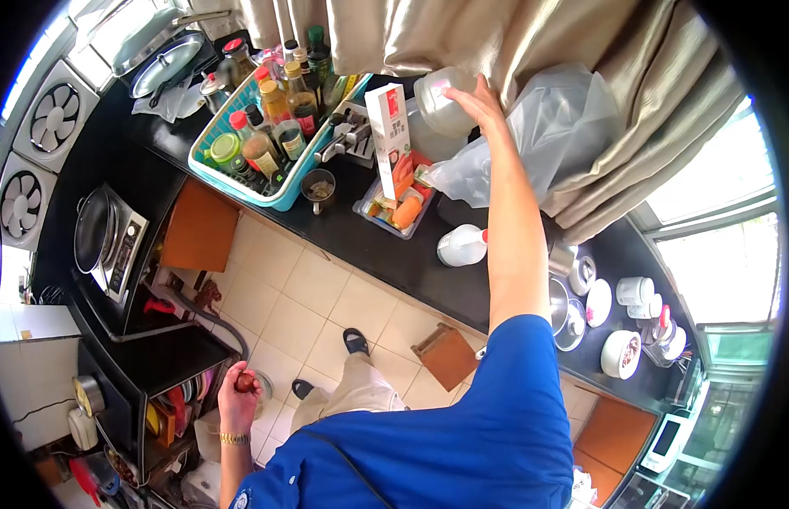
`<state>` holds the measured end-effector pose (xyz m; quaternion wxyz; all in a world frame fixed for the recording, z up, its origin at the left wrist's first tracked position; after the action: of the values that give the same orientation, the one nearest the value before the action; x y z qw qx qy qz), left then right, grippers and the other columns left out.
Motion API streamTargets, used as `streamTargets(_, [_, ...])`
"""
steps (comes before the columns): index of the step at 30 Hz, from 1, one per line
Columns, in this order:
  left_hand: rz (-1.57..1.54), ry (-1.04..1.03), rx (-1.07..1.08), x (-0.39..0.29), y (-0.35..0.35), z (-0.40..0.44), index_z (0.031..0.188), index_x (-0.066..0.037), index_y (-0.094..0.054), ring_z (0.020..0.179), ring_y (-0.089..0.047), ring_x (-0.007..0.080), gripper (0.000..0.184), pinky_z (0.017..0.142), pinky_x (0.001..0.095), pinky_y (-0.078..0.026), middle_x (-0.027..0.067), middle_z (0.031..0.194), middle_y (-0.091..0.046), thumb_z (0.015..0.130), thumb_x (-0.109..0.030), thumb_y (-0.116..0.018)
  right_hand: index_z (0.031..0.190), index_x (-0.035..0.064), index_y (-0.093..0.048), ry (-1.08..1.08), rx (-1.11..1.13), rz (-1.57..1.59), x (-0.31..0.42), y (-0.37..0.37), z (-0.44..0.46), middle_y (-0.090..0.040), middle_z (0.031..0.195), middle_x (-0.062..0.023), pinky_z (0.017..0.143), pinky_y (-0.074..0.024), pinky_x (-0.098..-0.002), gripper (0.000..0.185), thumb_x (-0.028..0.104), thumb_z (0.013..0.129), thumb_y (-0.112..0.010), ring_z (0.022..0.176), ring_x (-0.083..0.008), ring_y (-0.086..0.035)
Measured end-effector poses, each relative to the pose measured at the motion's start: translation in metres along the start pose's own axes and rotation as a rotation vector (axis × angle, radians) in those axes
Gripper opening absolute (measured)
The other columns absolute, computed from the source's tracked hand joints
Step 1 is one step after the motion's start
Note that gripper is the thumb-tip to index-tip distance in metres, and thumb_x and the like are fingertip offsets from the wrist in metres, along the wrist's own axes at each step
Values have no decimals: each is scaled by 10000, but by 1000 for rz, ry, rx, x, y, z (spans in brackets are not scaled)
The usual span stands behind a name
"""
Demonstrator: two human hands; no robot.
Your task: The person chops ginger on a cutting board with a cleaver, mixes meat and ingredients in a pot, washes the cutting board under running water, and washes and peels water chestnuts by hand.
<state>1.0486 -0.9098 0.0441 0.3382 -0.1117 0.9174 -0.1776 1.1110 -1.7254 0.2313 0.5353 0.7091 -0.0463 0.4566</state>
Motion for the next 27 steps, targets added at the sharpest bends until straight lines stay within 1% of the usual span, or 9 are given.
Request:
streamTargets(4, [179, -10, 115, 0, -49, -3, 1226, -37, -622, 799, -621, 232, 257, 741, 363, -516, 109, 960, -681, 1056, -218, -556, 1681, 62, -150, -171, 26, 384, -5, 10, -16, -364, 1639, -262, 1178, -367, -562, 1264, 567, 743, -830, 1508, -381, -384])
streamTargets(7, [352, -1, 260, -2, -116, 1, 1239, -24, -613, 812, -617, 236, 249, 745, 367, -508, 122, 990, -677, 1065, -181, -530, 1695, 98, -112, -124, 14, 538, 15, 20, -37, -358, 1656, -223, 1140, -369, -613, 1263, 578, 762, -815, 1506, -362, -382])
streamTargets(8, [368, 7, 339, 0, -138, 3, 1279, -13, -599, 828, -611, 225, 266, 753, 372, -510, 115, 1021, -676, 1068, -153, -515, 1659, 118, -273, -181, -52, 471, 10, 27, -36, -430, 1618, -166, 1093, -399, -600, 1115, 574, 786, -795, 1475, -325, -417])
streamTargets(11, [425, 15, 544, 0, -211, 6, 1295, -13, -596, 837, -596, 189, 275, 762, 356, -514, 102, 1043, -672, 1080, -160, -506, 1544, 141, -462, -129, 79, 653, 13, 27, -38, -513, 1543, -97, 1057, -422, -552, 894, 584, 823, -750, 1442, -279, -446])
streamTargets(12, [422, 9, 545, -4, -235, 6, 1295, -13, -596, 837, -596, 189, 275, 762, 356, -514, 102, 1043, -672, 1080, -160, -506, 1401, 174, -581, -118, 10, 770, 24, 32, -58, -588, 1440, -53, 1030, -453, -533, 655, 566, 887, -686, 1367, -250, -519])
streamTargets(17, [527, -134, 748, -26, -333, -6, 1299, -25, -607, 818, -576, 126, 294, 756, 287, -509, 71, 1022, -664, 1113, -222, -494, 1482, 86, -533, 93, 308, 1356, 73, 14, -123, -585, 1474, -110, 1056, -509, -541, 523, 387, 1055, -509, 1353, -313, -563])
streamTargets(19, [493, -160, 756, -35, -335, -5, 1313, -31, -599, 804, -576, 125, 305, 748, 280, -506, 69, 1004, -664, 1115, -239, -496, 1488, 50, -517, 162, 428, 1493, 104, -7, -170, -581, 1481, -129, 1106, -491, -554, 484, 320, 1090, -465, 1356, -331, -565])
streamTargets(21, [459, -185, 751, -46, -322, -8, 1326, -37, -591, 790, -577, 124, 316, 740, 273, -504, 67, 986, -665, 1118, -257, -498, 1510, -14, -473, 166, 604, 1591, 128, -41, -222, -563, 1505, -141, 1178, -434, -477, 498, 300, 1126, -424, 1387, -310, -538])
streamTargets(27, [520, -338, 484, -85, -194, -43, 1204, -13, -578, 713, -586, 89, 341, 609, 252, -502, 51, 917, -661, 1094, -335, -558, 1562, 78, -426, -197, 972, 1651, 157, -203, -398, -530, 1547, -94, 1186, -418, -466, 534, 393, 1130, -435, 1418, -264, -512])
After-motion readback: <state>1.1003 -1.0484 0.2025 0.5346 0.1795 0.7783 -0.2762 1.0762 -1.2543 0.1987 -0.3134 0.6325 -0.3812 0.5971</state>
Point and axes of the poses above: each hand's wrist, its own z-axis towards the middle knuckle, its own y-axis out of the back of the hand, x = y × z, the point moved 9 cm from there along z, towards the middle knuckle
